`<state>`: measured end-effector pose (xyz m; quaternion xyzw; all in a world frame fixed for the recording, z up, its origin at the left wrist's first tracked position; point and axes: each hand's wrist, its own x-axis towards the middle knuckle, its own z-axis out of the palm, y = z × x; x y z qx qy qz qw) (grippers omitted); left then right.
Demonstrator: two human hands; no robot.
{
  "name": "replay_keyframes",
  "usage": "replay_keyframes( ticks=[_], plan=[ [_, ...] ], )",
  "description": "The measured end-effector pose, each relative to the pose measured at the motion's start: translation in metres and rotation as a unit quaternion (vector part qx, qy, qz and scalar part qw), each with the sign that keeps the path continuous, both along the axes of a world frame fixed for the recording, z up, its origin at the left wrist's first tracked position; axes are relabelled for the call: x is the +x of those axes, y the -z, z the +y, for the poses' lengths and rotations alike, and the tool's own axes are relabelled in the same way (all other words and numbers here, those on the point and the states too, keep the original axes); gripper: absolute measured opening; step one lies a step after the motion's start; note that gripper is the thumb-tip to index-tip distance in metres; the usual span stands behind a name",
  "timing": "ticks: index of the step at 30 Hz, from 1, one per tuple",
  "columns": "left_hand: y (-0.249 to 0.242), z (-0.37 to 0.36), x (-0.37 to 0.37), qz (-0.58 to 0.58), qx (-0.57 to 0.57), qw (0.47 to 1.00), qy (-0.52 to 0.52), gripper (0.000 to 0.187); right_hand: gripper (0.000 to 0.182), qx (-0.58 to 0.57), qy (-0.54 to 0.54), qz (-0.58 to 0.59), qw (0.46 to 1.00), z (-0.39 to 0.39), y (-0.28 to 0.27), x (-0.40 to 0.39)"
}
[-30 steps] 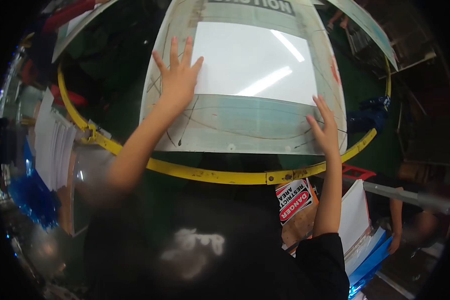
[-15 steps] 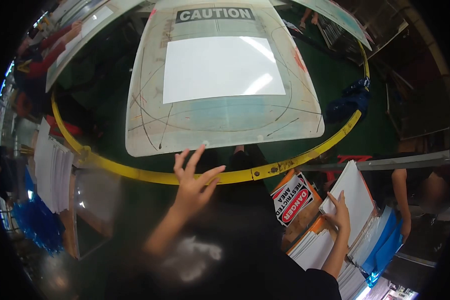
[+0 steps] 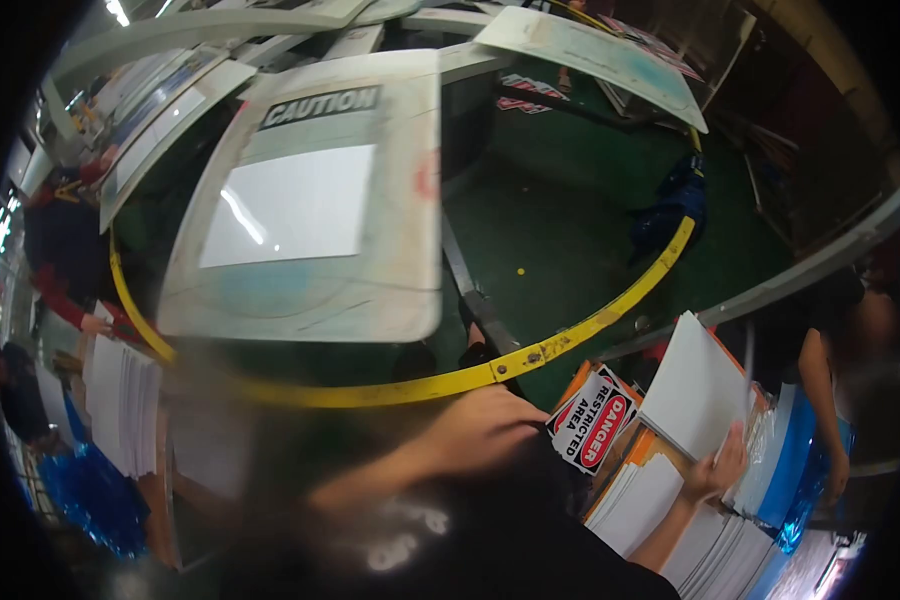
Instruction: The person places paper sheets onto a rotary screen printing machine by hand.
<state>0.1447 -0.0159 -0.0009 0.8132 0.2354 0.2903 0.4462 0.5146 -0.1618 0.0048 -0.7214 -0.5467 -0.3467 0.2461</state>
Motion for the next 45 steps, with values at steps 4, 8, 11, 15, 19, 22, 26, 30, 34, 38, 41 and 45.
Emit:
replay_keyframes(
  ticks=[4,8,11,15,19,22,26,30,34,38,41,45],
  plan=[
    [-0.049,-0.017,0.042,-0.015,-0.081,0.983,0.163,0.04,0.033,0.121,0.144,-0.099,0.977,-0.023,-0.029,-0.061],
    [-0.083,-0.036,0.082,-0.173,-0.195,0.933,0.247,0.051,0.025,0.168,0.162,-0.126,0.964,-0.01,-0.059,-0.127],
    [-0.09,-0.054,0.105,-0.277,-0.223,0.891,0.281,0.05,0.029,0.235,-0.018,-0.113,0.965,0.013,-0.064,-0.149],
    [-0.103,-0.045,0.088,-0.211,-0.144,0.944,0.209,0.047,0.038,0.258,-0.216,-0.079,0.939,0.04,-0.05,-0.166],
    [-0.1,-0.038,0.061,-0.244,-0.171,0.945,0.135,0.044,0.051,0.201,-0.363,0.0,0.91,0.057,-0.032,-0.173],
    [-0.11,-0.031,0.028,-0.309,-0.306,0.893,0.117,0.045,0.062,0.132,-0.429,0.074,0.891,0.065,-0.026,-0.167],
    [-0.11,-0.015,-0.004,-0.358,-0.292,0.887,0.027,0.049,0.078,0.097,-0.306,0.133,0.938,0.084,-0.039,-0.142],
    [-0.11,0.009,-0.048,-0.42,-0.421,0.804,-0.026,0.049,0.078,0.019,-0.146,0.314,0.938,0.091,-0.052,-0.109],
    [-0.091,0.03,-0.072,-0.452,-0.395,0.797,-0.068,0.047,0.08,-0.107,-0.147,0.425,0.887,0.135,-0.054,-0.106],
    [-0.081,0.047,-0.084,-0.481,-0.392,0.775,-0.12,0.047,0.067,-0.225,-0.172,0.553,0.784,0.198,-0.033,-0.08],
    [-0.07,0.063,-0.096,-0.489,-0.375,0.769,-0.168,0.05,0.049,-0.213,-0.258,0.699,0.632,0.242,-0.016,-0.084],
    [-0.059,0.105,-0.156,-0.357,-0.366,0.833,-0.213,0.066,0.055,-0.147,-0.255,0.532,0.794,0.306,-0.007,-0.122]
  ],
)
